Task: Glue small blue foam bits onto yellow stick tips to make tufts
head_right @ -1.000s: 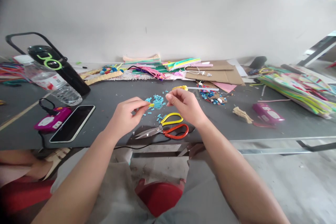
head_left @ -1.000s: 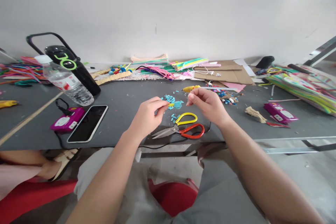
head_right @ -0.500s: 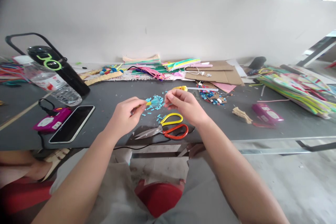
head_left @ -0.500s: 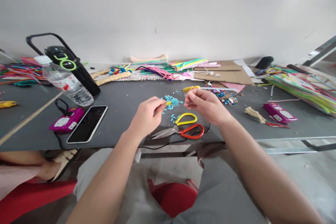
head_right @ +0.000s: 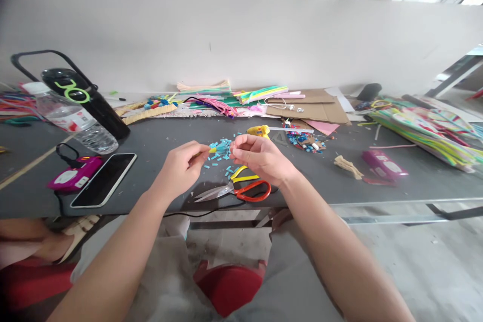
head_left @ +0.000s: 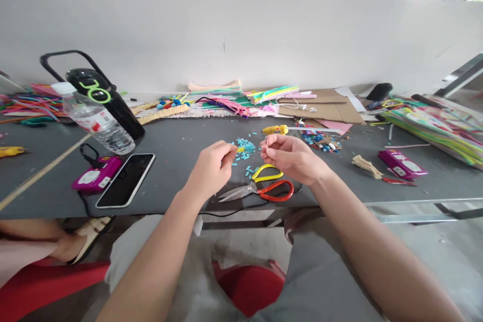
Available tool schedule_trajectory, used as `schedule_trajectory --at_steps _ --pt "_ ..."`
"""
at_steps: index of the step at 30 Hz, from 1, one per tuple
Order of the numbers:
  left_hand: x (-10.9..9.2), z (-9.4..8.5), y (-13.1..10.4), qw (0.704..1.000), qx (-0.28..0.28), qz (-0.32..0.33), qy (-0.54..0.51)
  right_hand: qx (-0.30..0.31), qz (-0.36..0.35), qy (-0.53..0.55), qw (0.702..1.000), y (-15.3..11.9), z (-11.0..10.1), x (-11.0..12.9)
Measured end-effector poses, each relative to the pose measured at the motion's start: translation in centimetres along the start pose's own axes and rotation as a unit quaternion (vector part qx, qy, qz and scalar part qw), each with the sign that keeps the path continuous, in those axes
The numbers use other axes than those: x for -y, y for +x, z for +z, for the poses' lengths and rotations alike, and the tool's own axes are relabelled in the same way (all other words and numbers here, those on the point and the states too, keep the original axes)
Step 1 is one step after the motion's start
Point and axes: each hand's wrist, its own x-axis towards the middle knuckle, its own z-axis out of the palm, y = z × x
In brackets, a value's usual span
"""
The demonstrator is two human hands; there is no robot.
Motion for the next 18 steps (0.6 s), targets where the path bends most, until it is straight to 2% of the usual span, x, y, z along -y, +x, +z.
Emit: schedule_trajectory --at_steps 4,7,10,12,18 --pt "-0.2 0.0 0.0 1.0 0.009 -0.015 -0.015 0.013 0.008 0.026 1.0 -0.1 0.1 0.1" --pt "-0.9 -0.1 0.2 0.994 -0.002 -0.069 -0.09 0.022 0.003 0.011 1.0 -0.2 0.1 0.2" --pt "-1.7 -0.3 0.2 0.963 -0.025 -0.142 -0.228 0.017 -0.002 0.003 1.0 -0.2 0.0 0.2" --pt "-2.2 -0.2 0.2 0.945 -0.035 -0.164 -0.282 0.01 0.001 0.004 1.0 -0.2 0.0 0.2" --pt "-2.6 0.6 0.0 0.931 -0.043 -0.181 -0.313 0.023 0.023 0.006 0.999 -0.2 0.5 0.0"
